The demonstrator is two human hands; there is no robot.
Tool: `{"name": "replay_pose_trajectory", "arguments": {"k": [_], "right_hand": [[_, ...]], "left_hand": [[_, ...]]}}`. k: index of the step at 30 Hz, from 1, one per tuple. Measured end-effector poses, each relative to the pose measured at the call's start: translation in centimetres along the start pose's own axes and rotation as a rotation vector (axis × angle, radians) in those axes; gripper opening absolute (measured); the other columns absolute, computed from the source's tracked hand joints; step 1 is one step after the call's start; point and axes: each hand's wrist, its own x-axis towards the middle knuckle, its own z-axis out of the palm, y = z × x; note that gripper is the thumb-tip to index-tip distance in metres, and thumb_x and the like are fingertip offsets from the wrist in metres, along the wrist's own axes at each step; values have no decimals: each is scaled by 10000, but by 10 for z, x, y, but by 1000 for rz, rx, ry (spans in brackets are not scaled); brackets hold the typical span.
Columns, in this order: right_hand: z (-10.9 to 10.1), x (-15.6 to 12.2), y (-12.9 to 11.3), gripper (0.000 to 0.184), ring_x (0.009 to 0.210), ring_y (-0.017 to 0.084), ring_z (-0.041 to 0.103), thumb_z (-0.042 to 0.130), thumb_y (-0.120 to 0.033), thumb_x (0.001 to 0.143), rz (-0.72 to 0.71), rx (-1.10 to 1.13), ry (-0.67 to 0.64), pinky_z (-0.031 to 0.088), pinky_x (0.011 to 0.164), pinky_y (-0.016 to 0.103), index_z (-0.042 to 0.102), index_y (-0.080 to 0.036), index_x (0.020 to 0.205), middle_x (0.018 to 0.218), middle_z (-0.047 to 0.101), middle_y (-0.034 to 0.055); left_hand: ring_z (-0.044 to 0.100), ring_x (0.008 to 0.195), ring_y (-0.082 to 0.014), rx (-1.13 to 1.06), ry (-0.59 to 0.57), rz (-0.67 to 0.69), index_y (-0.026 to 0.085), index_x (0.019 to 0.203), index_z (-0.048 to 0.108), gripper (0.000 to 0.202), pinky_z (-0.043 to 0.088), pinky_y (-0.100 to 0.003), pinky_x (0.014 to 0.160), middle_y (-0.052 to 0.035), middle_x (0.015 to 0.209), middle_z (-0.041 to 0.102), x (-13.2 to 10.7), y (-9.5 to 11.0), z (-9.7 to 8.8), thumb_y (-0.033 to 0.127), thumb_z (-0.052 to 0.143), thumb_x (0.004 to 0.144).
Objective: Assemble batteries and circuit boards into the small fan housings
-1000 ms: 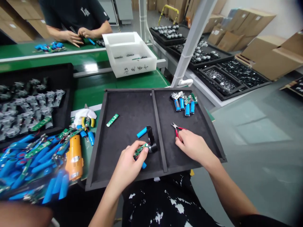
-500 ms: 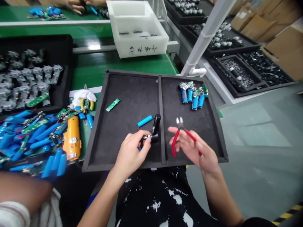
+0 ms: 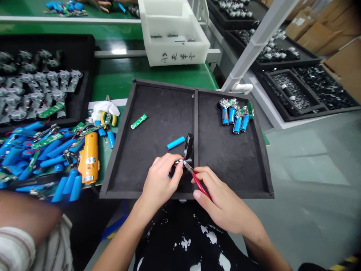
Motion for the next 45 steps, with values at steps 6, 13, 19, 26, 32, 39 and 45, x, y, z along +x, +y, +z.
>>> {"name": "replay_pose_trajectory", "arguments": {"k": [6,13,19,26,32,39,45], "right_hand": [[4,3,-2,146,1075,239,568,501,-294,1028,19,14,6,488,930,422,522,-269,1171,1285,547,66],[6,8,0,142,924,206,581,410,-322,1076,2,109,49,483,858,369,527,-251,1040,1075,597,41],[10,11,2,185,905,194,581,379,-317,1088,-3,156,73,471,863,354,533,-245,1015,1042,592,33],[21,12,-3,173,908,197,577,370,-315,1089,-8,190,118,462,841,344,519,-247,1033,1047,594,36],[29,15,-6,174,911,194,579,372,-313,1088,-1,214,136,459,839,336,517,-241,1026,1050,594,36],[27,16,-8,207,942,186,565,351,-334,1097,11,233,143,449,864,331,519,-234,1031,1054,583,32],[17,13,2,252,917,178,561,359,-425,1091,11,317,65,459,835,320,539,-251,1062,1113,593,30]], "left_hand": [[649,871,-185,15,9,55,223,1096,659,158,439,-334,853,-35,1010,721,0,-3,2,229,536,997],[658,878,-187,-8,25,63,225,1112,675,178,465,-346,879,-46,1007,730,-2,-7,2,229,541,995],[675,944,-183,-13,63,84,228,1155,674,214,474,-341,907,-43,1067,745,-3,-7,3,193,549,985],[655,784,-167,41,165,110,205,1038,692,151,481,-319,841,-27,914,743,-2,-8,4,166,590,935],[599,706,-157,107,208,112,174,949,673,78,467,-304,766,-19,793,684,-4,-10,6,164,604,914],[599,685,-155,103,311,36,185,820,629,60,465,-281,702,-7,765,664,-4,-12,6,163,616,875],[655,815,-187,47,357,-109,199,942,684,90,498,-308,804,-25,865,697,-1,-24,-24,221,599,921]]}}
